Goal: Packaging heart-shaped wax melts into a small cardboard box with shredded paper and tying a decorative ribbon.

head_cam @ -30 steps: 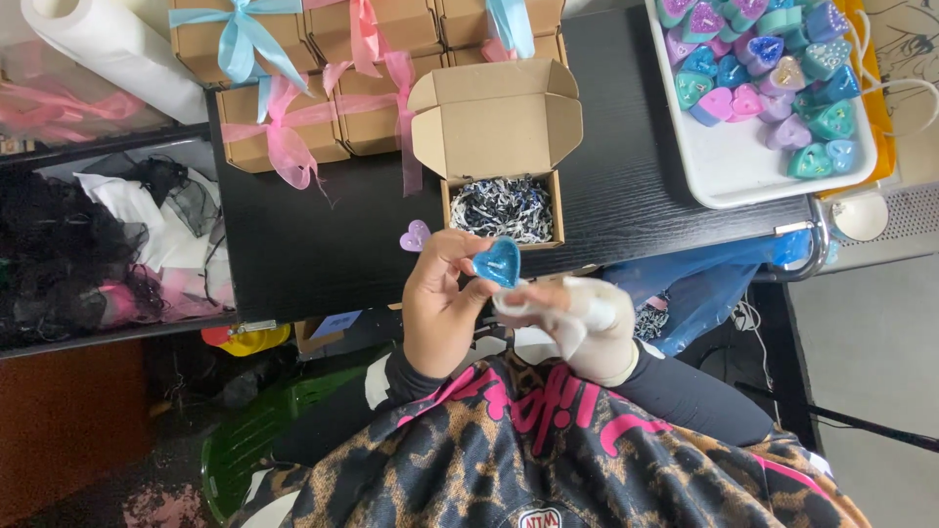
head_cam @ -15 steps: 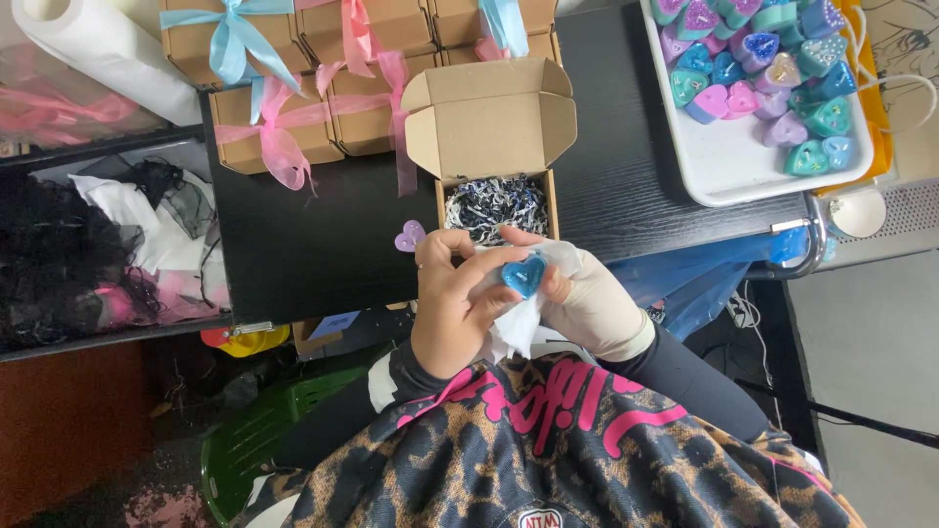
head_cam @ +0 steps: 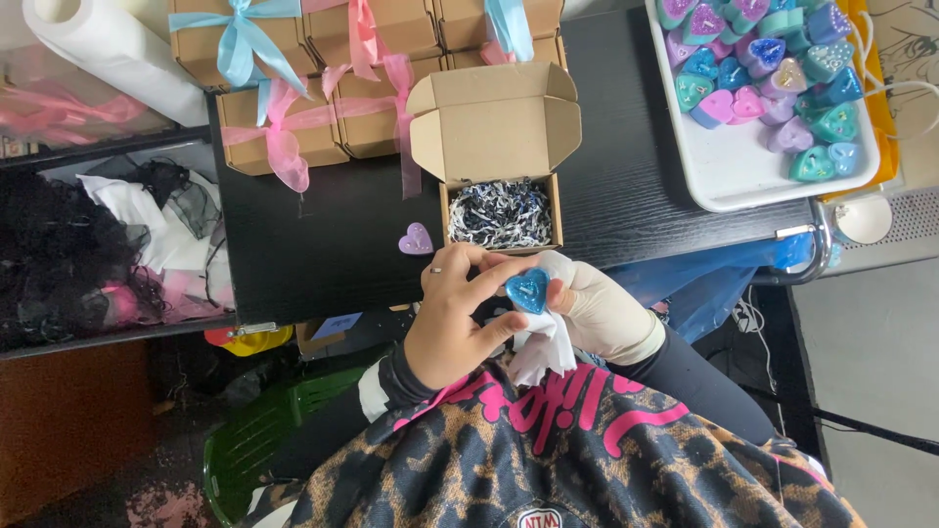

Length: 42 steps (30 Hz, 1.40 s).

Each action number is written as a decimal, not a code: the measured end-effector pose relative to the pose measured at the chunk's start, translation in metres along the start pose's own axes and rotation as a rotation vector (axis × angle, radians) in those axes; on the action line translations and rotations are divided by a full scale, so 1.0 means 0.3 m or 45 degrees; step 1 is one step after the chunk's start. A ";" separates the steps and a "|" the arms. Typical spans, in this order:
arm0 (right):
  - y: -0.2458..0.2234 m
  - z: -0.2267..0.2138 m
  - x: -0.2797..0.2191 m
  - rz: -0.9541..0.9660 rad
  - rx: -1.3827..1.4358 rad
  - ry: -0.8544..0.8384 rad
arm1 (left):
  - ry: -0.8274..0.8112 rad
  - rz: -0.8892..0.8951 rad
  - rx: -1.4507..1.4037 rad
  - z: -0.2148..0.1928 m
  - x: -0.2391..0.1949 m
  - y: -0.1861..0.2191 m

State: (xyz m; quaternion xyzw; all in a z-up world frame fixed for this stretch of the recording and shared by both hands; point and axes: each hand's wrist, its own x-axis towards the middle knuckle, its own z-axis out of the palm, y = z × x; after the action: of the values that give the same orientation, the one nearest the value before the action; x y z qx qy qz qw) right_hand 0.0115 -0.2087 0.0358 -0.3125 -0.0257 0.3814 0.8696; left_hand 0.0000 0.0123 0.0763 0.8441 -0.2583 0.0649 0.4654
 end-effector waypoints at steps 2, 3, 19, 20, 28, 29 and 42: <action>0.038 -0.062 -0.024 -0.023 -0.152 0.058 | -0.010 -0.071 -0.001 0.014 0.002 -0.007; 0.038 -0.052 -0.021 -0.023 -0.152 0.058 | -0.009 -0.072 -0.001 0.022 -0.001 -0.014; -0.171 -0.031 -0.077 -0.763 -1.462 0.582 | 0.467 -0.147 -0.231 0.022 -0.064 -0.084; -0.191 -0.023 -0.068 -0.915 -1.865 0.756 | 0.462 -0.137 -0.215 0.028 -0.066 -0.090; -0.190 -0.124 0.042 -0.952 -2.697 1.220 | 0.398 -0.140 -0.329 0.062 -0.065 -0.096; -0.188 -0.132 0.050 -0.882 -2.840 1.262 | 0.402 -0.125 -0.340 0.063 -0.061 -0.094; -0.132 -0.185 0.080 -0.601 -2.743 1.142 | 0.472 -0.140 -0.391 0.110 -0.063 -0.101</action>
State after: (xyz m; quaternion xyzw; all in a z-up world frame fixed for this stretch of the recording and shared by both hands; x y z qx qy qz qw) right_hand 0.0698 -0.2419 0.0088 -0.9753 -0.0833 -0.1495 0.1394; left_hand -0.0056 0.0054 0.0284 0.7499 -0.1290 0.1531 0.6306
